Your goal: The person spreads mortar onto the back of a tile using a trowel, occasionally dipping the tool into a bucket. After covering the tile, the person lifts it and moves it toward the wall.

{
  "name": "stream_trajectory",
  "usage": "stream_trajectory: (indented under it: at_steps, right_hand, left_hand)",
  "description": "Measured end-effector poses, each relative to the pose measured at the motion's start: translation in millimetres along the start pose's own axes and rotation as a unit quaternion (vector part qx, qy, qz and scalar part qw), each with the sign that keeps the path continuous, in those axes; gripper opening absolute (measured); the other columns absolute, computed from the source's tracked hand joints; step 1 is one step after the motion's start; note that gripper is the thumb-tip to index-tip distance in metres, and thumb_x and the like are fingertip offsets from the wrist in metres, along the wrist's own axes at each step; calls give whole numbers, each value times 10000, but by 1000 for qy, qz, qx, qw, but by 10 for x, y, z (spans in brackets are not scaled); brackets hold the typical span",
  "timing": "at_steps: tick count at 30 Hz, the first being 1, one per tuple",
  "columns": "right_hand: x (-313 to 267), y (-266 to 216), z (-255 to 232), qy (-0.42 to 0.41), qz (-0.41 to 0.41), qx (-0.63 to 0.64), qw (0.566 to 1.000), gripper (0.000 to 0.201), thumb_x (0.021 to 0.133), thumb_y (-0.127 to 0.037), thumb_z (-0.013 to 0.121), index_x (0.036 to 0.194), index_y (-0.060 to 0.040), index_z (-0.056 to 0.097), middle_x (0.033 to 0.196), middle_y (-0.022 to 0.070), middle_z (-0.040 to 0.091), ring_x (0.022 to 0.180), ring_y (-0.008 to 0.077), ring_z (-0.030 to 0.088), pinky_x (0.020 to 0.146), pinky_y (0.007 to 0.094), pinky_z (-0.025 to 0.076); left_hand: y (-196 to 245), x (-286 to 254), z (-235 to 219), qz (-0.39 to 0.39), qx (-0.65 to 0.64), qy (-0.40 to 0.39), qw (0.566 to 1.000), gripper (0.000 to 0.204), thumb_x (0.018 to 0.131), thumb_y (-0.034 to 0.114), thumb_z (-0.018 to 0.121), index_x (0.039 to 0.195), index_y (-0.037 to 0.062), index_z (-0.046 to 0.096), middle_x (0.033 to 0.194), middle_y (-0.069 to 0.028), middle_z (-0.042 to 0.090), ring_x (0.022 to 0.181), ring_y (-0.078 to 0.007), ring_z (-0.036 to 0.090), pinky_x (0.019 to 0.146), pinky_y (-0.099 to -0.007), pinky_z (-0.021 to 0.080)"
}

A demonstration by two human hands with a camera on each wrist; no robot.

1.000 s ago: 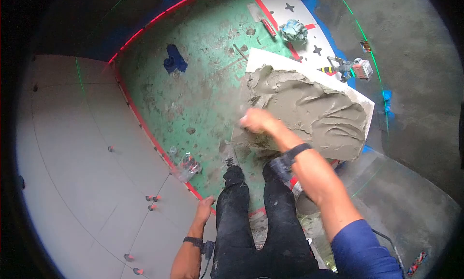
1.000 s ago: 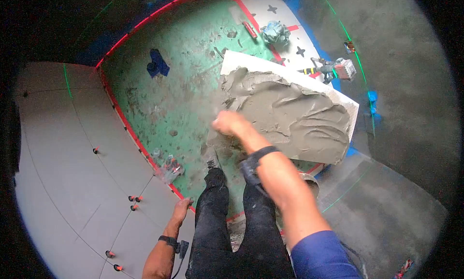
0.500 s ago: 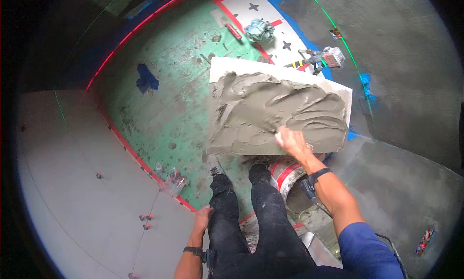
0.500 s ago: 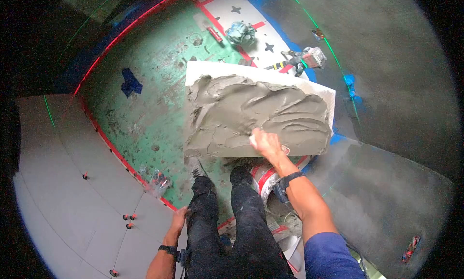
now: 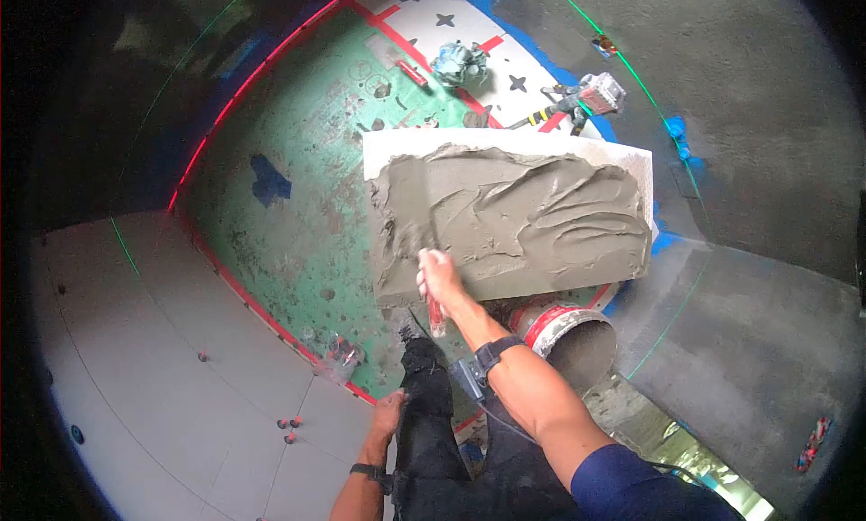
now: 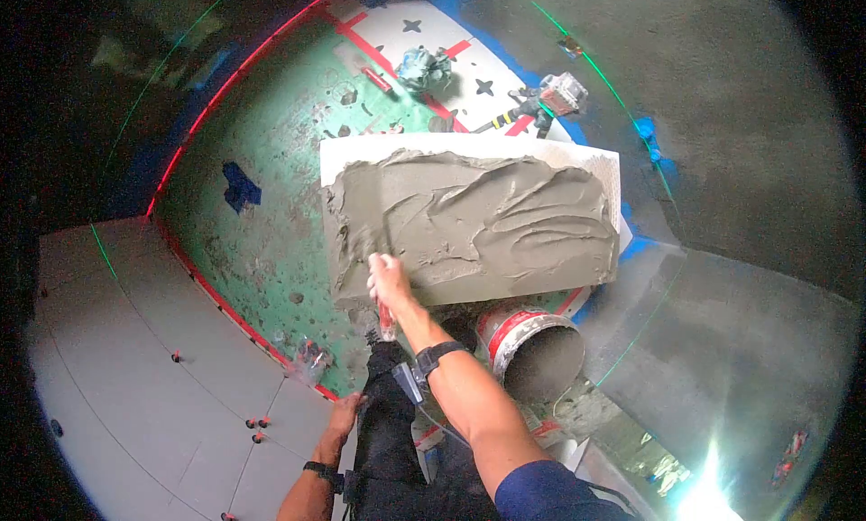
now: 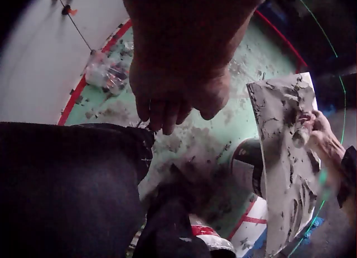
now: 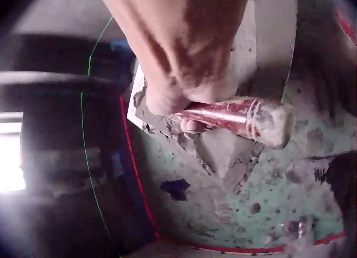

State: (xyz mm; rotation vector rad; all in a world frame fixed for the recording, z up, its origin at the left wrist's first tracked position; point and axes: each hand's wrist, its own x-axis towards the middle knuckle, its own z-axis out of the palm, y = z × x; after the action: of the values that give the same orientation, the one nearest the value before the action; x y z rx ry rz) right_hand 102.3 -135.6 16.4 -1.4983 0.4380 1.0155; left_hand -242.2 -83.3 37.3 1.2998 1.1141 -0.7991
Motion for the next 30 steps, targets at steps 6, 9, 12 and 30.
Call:
stream_trajectory:
  at_steps: [6, 9, 12, 30]
  right_hand:
    - [-138, -490, -1124, 97, -91, -584, 801, 387, 881, -412, 518, 1005, -50, 571, 884, 260, 659, 845, 432, 647, 739, 534, 508]
    - [-82, -626, -2052, 227, -56, -575, 784, 364, 887, -364, 466, 958, -39, 616, 931, 268, 655, 882, 439, 639, 765, 539, 505]
    - [-252, -847, -2820, 320, -17, -509, 799, 443, 881, -400, 446, 987, -5, 618, 973, 299, 632, 936, 480, 604, 823, 553, 471]
    - [-275, -974, -4792, 378, -53, -460, 801, 381, 892, -371, 488, 898, -17, 630, 844, 266, 644, 793, 462, 625, 728, 522, 493]
  left_hand:
    - [425, 6, 112, -4, -8, -10, 1000, 449, 966, 370, 478, 1104, -18, 656, 975, -63, 680, 875, -163, 600, 820, -299, 450]
    - [553, 45, 107, 35, 8, 1, 999, 457, 951, 383, 508, 1081, -24, 672, 983, -87, 697, 907, -161, 610, 831, -302, 449]
    - [681, 62, 219, 0, -47, 4, 999, 439, 950, 365, 504, 1046, -24, 682, 951, -86, 695, 904, -160, 606, 826, -295, 447]
    - [1223, 144, 888, -18, 60, 5, 998, 473, 968, 388, 487, 1053, -39, 673, 940, -89, 684, 876, -193, 601, 802, -324, 452]
